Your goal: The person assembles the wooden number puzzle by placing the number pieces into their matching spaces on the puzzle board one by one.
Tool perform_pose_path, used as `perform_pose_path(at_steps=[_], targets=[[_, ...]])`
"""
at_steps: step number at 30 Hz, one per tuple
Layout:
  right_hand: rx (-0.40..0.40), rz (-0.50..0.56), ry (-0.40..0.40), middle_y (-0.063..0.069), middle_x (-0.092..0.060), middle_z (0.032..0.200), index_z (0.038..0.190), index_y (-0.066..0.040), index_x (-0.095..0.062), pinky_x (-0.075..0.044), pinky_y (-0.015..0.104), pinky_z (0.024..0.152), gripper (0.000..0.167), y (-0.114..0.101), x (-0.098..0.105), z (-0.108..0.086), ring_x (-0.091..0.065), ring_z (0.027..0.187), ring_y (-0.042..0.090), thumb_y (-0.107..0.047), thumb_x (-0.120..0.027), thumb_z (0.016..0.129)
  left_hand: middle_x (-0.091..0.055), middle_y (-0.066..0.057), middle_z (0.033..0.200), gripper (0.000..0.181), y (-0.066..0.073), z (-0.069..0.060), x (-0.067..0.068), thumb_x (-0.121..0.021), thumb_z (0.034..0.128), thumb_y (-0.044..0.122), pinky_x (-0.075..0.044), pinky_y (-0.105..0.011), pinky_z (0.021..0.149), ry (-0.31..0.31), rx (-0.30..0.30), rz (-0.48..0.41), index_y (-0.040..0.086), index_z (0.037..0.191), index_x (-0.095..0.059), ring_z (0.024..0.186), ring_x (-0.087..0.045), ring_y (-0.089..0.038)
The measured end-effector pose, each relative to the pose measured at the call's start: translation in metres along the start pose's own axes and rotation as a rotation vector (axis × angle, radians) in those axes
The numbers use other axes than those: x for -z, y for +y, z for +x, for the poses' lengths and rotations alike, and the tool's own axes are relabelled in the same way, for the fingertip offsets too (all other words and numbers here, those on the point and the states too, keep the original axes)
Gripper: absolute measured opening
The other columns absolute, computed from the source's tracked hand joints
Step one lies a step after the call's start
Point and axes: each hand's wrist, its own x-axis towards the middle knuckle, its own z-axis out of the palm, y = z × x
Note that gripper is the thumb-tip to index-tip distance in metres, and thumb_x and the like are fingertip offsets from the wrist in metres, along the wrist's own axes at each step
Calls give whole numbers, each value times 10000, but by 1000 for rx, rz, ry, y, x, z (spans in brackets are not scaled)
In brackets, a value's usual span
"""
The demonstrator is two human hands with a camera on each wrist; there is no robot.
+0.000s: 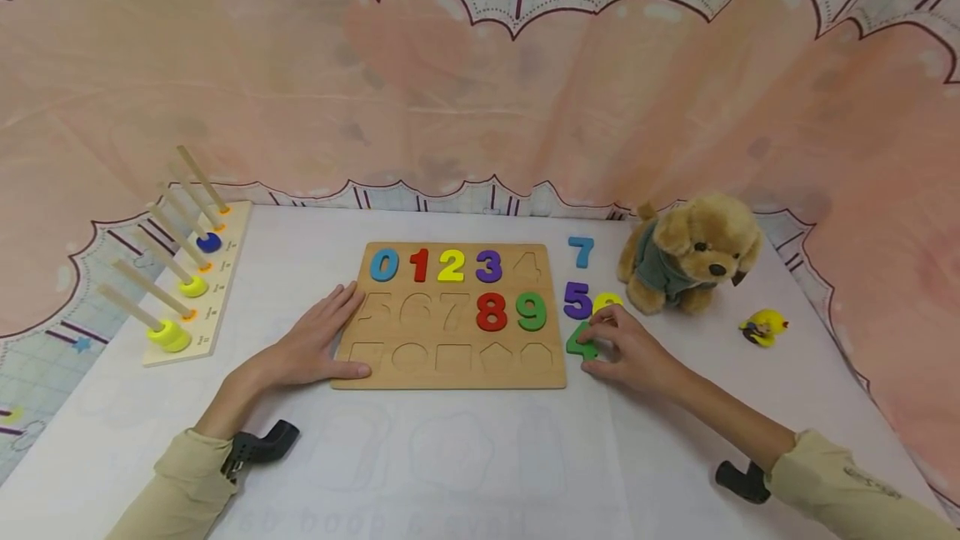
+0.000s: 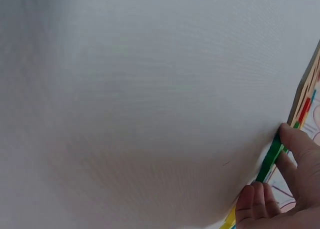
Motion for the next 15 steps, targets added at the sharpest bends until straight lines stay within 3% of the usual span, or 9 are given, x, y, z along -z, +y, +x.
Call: perform_pose_path(at_steps=[9,15], targets=[[28,1,-4,169,-571,1220,981,-168,-699,-458,573,947,197,-3,2,0,-544,1145,382,-224,-783,811,-52,-168,1643,1137,-1,0,0,-742,751,569,-79,-601,1204,3,-9,4,27,1551,-144,1517,-20,-383],[98,-75,39,108,-590,1166,958,-184,-727,-495,517,901,205,-10,11,3,-572,1092,317,-224,-813,777,-52,-162,1645,1136,-1,0,0,-740,752,574,-77,-600,1204,5,-8,4,34,1553,-142,1519,-18,-378]])
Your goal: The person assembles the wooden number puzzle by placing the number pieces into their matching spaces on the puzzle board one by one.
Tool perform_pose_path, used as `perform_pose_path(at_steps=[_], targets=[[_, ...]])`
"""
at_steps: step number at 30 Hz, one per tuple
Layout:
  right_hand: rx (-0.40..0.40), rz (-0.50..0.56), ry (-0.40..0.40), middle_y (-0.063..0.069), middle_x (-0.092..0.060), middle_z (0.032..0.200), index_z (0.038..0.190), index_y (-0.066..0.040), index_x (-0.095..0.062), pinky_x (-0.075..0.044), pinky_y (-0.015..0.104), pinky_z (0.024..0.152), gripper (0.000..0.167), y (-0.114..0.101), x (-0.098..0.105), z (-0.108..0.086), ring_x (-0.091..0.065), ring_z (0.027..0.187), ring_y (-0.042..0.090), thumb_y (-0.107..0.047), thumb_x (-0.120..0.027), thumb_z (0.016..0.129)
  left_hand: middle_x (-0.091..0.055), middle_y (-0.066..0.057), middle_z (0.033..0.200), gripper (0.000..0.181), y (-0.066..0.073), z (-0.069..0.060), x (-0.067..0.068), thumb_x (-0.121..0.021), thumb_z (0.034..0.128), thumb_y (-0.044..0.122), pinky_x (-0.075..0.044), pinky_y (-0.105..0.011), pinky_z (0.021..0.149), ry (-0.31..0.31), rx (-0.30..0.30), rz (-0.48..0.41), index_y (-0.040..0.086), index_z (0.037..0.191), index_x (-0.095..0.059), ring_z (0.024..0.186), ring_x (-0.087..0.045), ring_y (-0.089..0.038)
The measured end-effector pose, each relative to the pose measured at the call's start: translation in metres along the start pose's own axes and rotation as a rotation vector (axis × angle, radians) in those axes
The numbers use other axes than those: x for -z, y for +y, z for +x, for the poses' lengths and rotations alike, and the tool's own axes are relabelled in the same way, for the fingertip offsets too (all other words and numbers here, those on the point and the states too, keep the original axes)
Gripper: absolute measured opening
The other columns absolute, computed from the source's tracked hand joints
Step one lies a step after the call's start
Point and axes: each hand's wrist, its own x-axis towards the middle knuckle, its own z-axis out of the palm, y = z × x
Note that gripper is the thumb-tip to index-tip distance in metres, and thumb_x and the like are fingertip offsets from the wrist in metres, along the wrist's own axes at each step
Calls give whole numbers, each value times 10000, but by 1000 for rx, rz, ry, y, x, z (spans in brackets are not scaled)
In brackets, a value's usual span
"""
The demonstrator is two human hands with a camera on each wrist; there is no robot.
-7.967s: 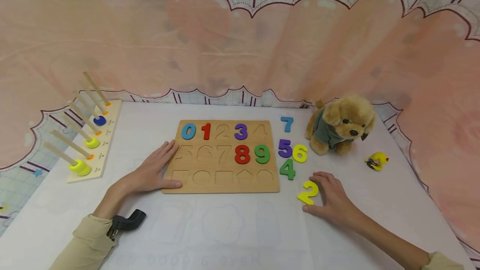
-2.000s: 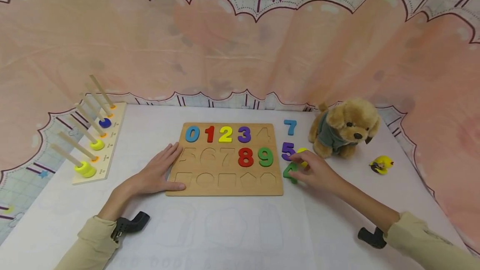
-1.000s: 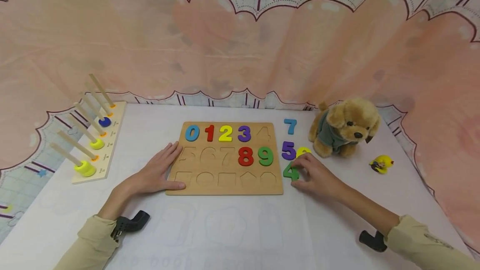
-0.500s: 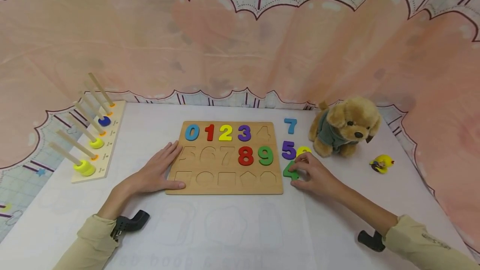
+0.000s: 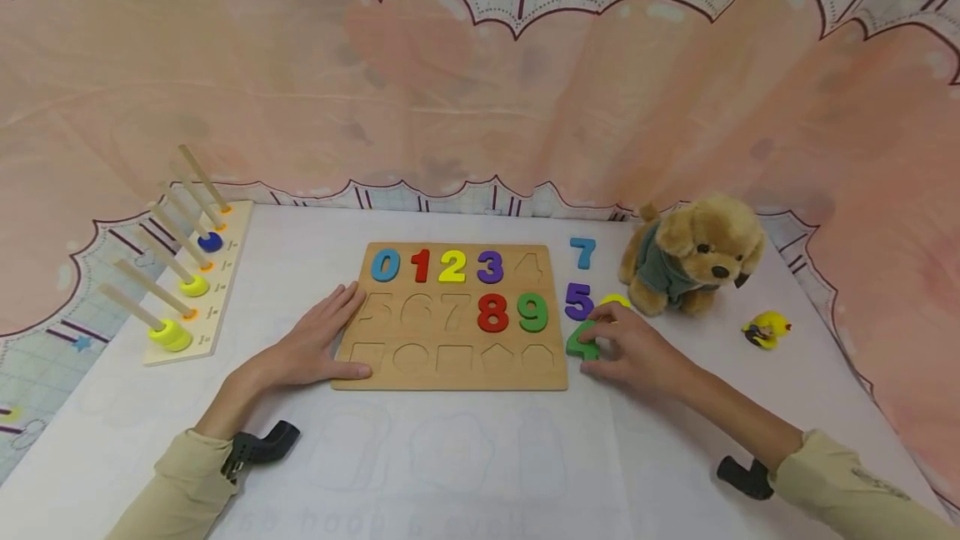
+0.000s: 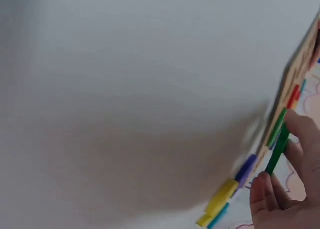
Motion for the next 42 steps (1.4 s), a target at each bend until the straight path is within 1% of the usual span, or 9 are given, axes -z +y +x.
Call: perform_pose_path(at_steps=[6,8,11,15,18,20,28,36,42], targets=[[34,-10,107,99,-584,1135,965,-170,-737,-523,454,814,224,-6,14,16,-567,1027,272,-160,-820,757,-42,-157,1646,1139,0,-1,-1,-733,755,584,-73,-606,1202,-5,-3,-10,39,1555,-133,1521,-9,-373],[35,-1,145,101,-586,1128,967,-170,-735,-522,455,809,227,-7,18,25,-570,1011,265,-162,-819,756,-40,-155,1647,1137,0,-1,-1,-733,756,583,-75,-607,1201,-6,-3,-12,42,1556,-132,1521,-7,-373],[80,-13,213,104,-590,1106,957,-161,-734,-508,419,785,239,-6,25,42,-572,980,249,-151,-829,738,-43,-154,1647,1136,0,-1,0,-733,755,583,-79,-610,1200,-5,1,-10,45,1557,-135,1520,-10,-374],[94,-7,225,127,-572,1111,961,-115,-730,-497,423,792,230,-6,35,64,-549,986,263,-149,-818,751,-44,-151,1648,1139,-1,-1,-1,-733,753,589,-81,-607,1201,-7,-1,-6,46,1557,-135,1521,-11,-372],[28,23,155,131,-554,1145,1000,-96,-728,-481,478,841,231,-6,39,80,-510,1024,287,-198,-783,801,-40,-146,1649,1144,0,0,-1,-731,752,595,-78,-602,1204,-11,3,-2,51,1558,-130,1522,-7,-367],[19,11,96,136,-564,1155,1030,-93,-734,-486,495,852,255,-3,38,91,-519,1032,304,-231,-768,818,-39,-146,1649,1144,0,0,0,-731,751,595,-77,-602,1204,-11,7,0,53,1559,-129,1522,-6,-367],[87,-85,-154,166,-566,1227,1097,-116,-714,-499,510,954,301,14,19,122,-554,1106,323,-318,-719,873,-37,-151,1648,1141,0,-1,0,-736,754,583,-74,-603,1204,-16,10,-7,48,1558,-128,1522,-2,-368],[89,-100,-196,184,-567,1253,1106,-93,-708,-487,513,981,349,17,14,138,-542,1139,341,-313,-757,840,-39,-156,1646,1144,0,-2,-1,-736,753,585,-75,-600,1205,-13,5,-7,42,1556,-130,1521,-4,-372],[54,-97,-246,181,-556,1291,1123,-102,-703,-466,537,1010,361,19,13,146,-524,1186,357,-324,-754,843,-42,-162,1645,1138,2,-1,1,-739,757,570,-83,-600,1204,-6,-2,-6,32,1554,-130,1520,-12,-377]])
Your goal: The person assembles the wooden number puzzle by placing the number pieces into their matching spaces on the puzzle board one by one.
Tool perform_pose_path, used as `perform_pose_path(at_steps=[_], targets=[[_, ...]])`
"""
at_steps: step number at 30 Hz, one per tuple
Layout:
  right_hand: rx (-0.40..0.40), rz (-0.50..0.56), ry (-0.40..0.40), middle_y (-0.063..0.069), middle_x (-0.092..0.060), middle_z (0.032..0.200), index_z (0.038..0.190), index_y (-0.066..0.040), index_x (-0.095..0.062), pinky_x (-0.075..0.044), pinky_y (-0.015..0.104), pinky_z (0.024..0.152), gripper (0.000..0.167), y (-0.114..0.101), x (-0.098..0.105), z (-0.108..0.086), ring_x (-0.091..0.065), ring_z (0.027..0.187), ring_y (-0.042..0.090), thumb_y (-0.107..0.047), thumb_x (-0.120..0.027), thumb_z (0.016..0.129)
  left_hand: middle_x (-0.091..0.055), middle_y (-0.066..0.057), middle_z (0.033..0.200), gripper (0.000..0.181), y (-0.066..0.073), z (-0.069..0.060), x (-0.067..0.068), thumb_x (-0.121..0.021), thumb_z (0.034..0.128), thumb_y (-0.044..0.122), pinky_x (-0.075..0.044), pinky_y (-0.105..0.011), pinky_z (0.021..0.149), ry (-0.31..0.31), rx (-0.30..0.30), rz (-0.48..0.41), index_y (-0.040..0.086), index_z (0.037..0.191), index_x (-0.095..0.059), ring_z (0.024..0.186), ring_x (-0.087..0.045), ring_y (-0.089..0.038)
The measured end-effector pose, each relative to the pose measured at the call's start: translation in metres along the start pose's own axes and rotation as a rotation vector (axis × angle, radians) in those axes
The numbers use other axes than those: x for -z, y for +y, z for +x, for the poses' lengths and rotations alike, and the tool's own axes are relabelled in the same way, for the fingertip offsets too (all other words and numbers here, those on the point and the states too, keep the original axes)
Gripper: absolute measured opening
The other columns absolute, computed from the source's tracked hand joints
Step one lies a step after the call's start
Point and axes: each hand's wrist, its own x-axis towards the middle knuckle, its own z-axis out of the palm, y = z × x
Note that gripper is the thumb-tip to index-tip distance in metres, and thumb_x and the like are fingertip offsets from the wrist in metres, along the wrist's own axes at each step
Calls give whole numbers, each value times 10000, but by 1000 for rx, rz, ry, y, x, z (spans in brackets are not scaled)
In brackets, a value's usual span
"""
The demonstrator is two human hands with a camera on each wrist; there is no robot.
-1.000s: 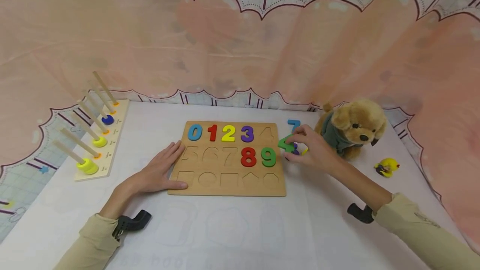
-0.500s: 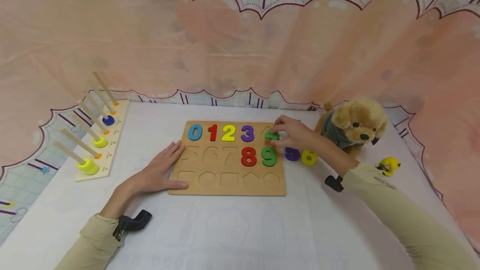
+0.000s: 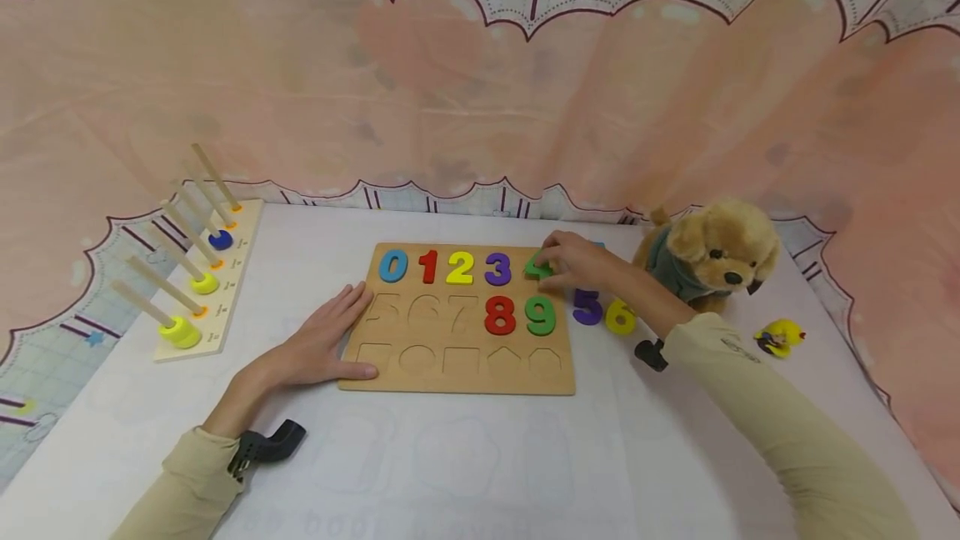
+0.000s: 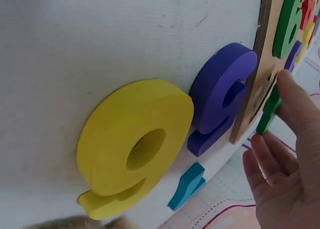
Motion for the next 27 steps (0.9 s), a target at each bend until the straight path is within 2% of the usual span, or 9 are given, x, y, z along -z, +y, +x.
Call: perform_pose_path(at_steps=[9,24,27], targets=[[-13,-25,-58,199,-554,1315,1145,-96,-698,-456,540,1024,356,-1,-3,4,-511,1222,390,-317,-727,867,-48,-165,1644,1138,1,0,0,-742,753,567,-84,-598,1205,4,0,-1,31,1553,-135,1520,-17,-378],[39,-40,-58,249,-542,1329,1176,-42,-659,-445,553,1039,330,-2,-2,6,-516,1233,425,-214,-696,897,-48,-156,1646,1141,-1,0,-2,-739,750,579,-83,-597,1206,9,1,1,41,1556,-135,1521,-15,-370],[25,-46,-69,235,-542,1344,1187,-44,-653,-436,547,1053,340,-2,-1,6,-512,1252,418,-217,-696,897,-51,-155,1646,1139,-1,0,-2,-739,750,579,-84,-597,1206,12,0,3,45,1556,-137,1521,-18,-371]])
